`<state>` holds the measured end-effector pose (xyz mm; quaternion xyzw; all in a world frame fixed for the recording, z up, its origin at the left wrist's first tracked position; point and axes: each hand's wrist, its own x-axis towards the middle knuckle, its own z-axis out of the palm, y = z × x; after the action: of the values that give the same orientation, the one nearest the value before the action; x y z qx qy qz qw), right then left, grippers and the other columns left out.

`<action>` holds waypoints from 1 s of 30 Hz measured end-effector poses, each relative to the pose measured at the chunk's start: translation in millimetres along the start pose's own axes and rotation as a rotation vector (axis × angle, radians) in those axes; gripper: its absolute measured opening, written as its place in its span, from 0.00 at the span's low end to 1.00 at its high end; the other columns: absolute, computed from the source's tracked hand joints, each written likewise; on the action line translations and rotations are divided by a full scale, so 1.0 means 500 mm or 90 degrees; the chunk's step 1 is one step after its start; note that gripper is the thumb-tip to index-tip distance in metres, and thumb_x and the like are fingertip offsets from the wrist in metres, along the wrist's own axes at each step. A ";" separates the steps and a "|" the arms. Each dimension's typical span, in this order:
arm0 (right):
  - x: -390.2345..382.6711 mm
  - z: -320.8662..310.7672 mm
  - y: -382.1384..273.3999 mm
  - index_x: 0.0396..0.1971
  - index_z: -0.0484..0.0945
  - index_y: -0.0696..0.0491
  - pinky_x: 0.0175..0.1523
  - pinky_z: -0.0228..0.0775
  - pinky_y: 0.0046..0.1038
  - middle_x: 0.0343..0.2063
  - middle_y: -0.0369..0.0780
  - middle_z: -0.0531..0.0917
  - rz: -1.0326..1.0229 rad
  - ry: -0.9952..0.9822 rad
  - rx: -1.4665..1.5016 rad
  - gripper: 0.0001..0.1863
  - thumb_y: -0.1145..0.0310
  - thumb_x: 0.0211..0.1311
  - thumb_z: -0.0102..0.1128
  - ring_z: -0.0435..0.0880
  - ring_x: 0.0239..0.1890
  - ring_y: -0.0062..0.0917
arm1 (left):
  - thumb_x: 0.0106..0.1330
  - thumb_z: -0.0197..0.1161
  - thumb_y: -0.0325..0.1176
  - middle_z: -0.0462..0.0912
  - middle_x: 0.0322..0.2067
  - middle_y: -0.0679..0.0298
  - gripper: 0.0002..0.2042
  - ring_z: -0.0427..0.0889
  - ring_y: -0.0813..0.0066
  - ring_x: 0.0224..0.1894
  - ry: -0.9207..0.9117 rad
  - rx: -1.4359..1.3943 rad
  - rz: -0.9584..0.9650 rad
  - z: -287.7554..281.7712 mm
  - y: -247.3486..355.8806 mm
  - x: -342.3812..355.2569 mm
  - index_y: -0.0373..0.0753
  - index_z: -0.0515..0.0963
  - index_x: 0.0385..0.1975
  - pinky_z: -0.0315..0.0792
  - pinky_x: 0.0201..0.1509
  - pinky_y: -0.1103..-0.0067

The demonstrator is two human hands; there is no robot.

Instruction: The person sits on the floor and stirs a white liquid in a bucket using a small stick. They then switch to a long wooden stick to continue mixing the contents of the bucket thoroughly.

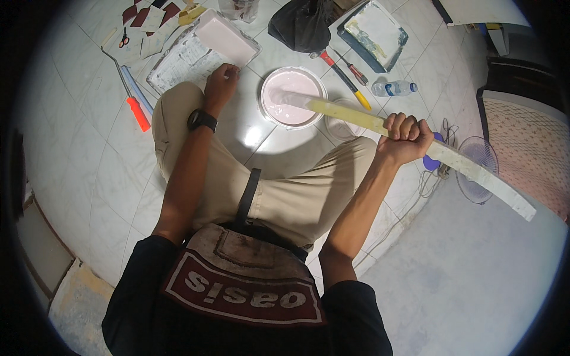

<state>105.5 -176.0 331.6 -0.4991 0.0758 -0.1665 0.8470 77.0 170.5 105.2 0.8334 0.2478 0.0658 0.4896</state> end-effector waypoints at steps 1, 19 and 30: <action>-0.009 0.013 0.003 0.10 0.48 0.43 0.21 0.49 0.27 0.07 0.31 0.52 0.010 -0.012 -0.004 0.23 0.62 0.59 0.49 0.50 0.10 0.20 | 0.68 0.57 0.39 0.87 0.37 0.55 0.11 0.85 0.52 0.42 0.000 0.003 -0.002 -0.001 0.000 0.000 0.42 0.83 0.39 0.77 0.46 0.62; -0.064 0.146 0.244 0.13 0.58 0.51 0.22 0.61 0.28 0.10 0.35 0.61 0.070 -0.223 -0.087 0.18 0.73 0.60 0.52 0.59 0.11 0.21 | 0.67 0.57 0.36 0.87 0.36 0.55 0.10 0.86 0.54 0.41 0.001 -0.007 -0.003 -0.022 0.013 -0.009 0.40 0.82 0.39 0.77 0.47 0.65; -0.004 0.133 0.244 0.13 0.64 0.52 0.21 0.54 0.24 0.12 0.33 0.66 0.000 -0.248 -0.214 0.18 0.75 0.61 0.57 0.61 0.13 0.16 | 0.67 0.58 0.36 0.87 0.37 0.55 0.09 0.86 0.54 0.42 0.004 0.014 -0.011 -0.020 0.025 -0.013 0.42 0.83 0.39 0.77 0.47 0.65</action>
<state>148.5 -66.3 258.0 -0.6555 -0.0624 -0.0523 0.7508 72.0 170.3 121.9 0.8365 0.2572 0.0611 0.4800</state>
